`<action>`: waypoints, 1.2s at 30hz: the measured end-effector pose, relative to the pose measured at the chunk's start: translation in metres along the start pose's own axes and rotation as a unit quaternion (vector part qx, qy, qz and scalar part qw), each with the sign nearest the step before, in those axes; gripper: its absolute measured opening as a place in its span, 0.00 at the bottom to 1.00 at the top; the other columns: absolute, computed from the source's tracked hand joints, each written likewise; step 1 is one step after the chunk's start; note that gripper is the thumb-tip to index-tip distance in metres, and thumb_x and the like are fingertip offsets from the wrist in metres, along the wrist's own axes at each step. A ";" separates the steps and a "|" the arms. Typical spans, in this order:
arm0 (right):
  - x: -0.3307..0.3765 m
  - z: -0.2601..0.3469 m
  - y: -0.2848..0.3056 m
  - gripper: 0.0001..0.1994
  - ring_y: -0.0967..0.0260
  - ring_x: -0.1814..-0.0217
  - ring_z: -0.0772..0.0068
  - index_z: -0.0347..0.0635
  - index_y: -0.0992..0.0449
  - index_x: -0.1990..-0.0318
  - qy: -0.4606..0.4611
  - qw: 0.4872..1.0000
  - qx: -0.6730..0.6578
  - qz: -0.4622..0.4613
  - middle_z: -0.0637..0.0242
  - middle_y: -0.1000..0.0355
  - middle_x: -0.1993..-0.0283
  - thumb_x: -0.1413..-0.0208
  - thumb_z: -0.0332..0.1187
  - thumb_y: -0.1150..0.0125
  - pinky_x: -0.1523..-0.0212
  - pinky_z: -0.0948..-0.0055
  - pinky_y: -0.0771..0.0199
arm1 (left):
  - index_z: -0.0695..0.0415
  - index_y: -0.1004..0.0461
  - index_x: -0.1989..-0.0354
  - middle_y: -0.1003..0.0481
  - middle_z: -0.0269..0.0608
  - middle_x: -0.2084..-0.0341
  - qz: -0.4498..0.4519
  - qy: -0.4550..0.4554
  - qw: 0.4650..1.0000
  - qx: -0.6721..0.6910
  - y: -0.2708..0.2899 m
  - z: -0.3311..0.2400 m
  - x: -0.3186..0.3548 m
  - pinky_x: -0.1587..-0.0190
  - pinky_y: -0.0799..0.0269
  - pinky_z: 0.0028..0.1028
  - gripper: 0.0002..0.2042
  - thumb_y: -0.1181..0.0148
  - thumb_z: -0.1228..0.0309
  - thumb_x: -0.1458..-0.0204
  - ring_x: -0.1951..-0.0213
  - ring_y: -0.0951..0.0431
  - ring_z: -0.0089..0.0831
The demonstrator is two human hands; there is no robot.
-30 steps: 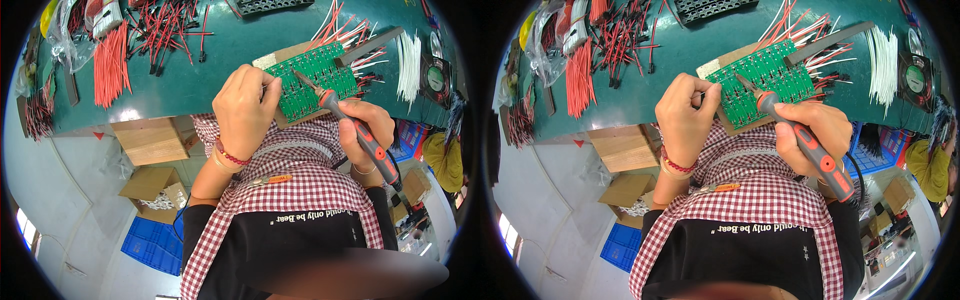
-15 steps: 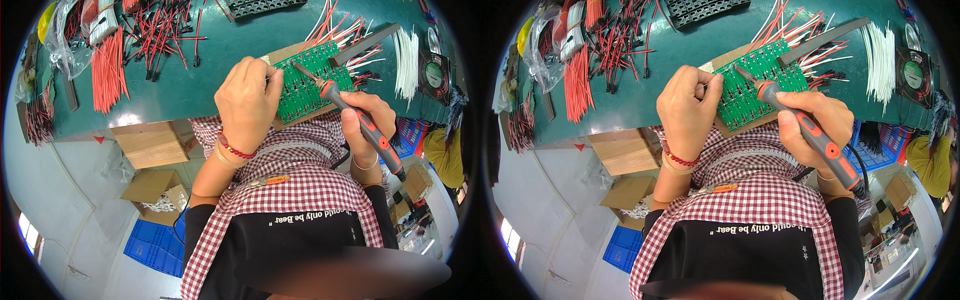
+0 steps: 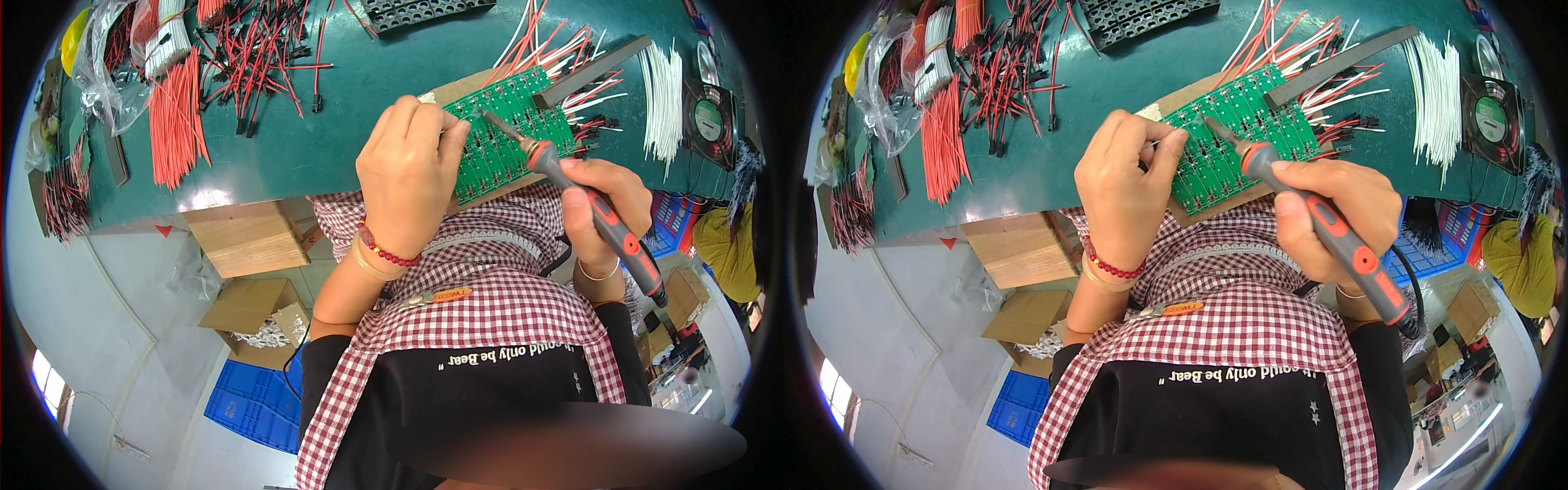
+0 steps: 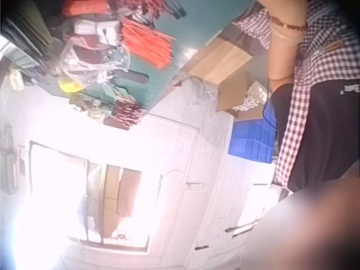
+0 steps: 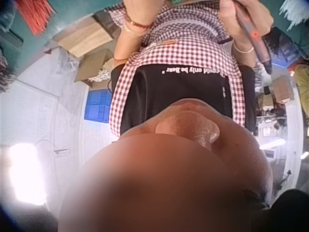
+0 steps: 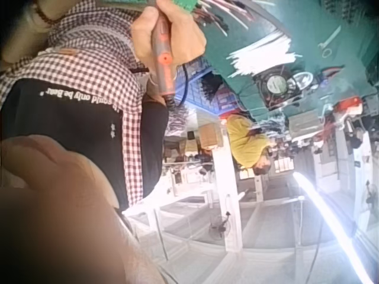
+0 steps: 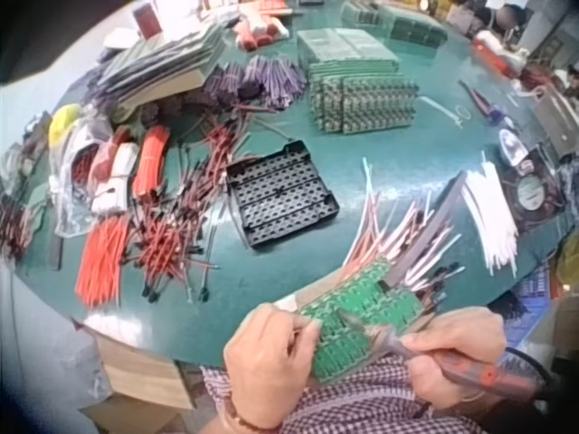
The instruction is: The person solders red and white wires onto a green printed circuit board (PCB) using a soldering iron and solder wire.
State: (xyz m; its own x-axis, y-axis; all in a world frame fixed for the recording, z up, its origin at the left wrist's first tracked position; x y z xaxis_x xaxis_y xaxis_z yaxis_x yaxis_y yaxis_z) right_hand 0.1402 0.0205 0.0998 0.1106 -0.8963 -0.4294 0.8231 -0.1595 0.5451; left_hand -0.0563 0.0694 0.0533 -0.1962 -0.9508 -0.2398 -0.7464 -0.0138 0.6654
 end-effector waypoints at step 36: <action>0.002 -0.016 0.012 0.11 0.26 0.78 0.68 0.33 0.21 0.65 -0.071 0.996 -0.023 -0.046 0.58 0.23 0.74 0.59 0.25 0.37 0.74 0.75 0.28 | 0.63 0.27 0.71 0.31 0.42 0.73 0.008 -0.006 1.000 0.015 -0.014 -0.009 -0.011 0.72 0.28 0.28 0.06 0.34 0.80 0.53 0.74 0.25 0.33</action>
State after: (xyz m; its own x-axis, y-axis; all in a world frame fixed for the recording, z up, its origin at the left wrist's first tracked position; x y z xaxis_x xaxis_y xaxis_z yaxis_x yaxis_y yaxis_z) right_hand 0.1590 0.0231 0.0942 -0.0440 -0.9290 -0.3675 0.8507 -0.2277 0.4737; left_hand -0.0385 0.0772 0.0527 -0.2155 -0.9468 -0.2388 -0.7623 0.0103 0.6471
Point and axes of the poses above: each hand's wrist, its own x-axis away from the middle knuckle, its own y-axis out of the back of the hand, z = x × y, the point moved 3 cm from there along -x, towards the middle knuckle
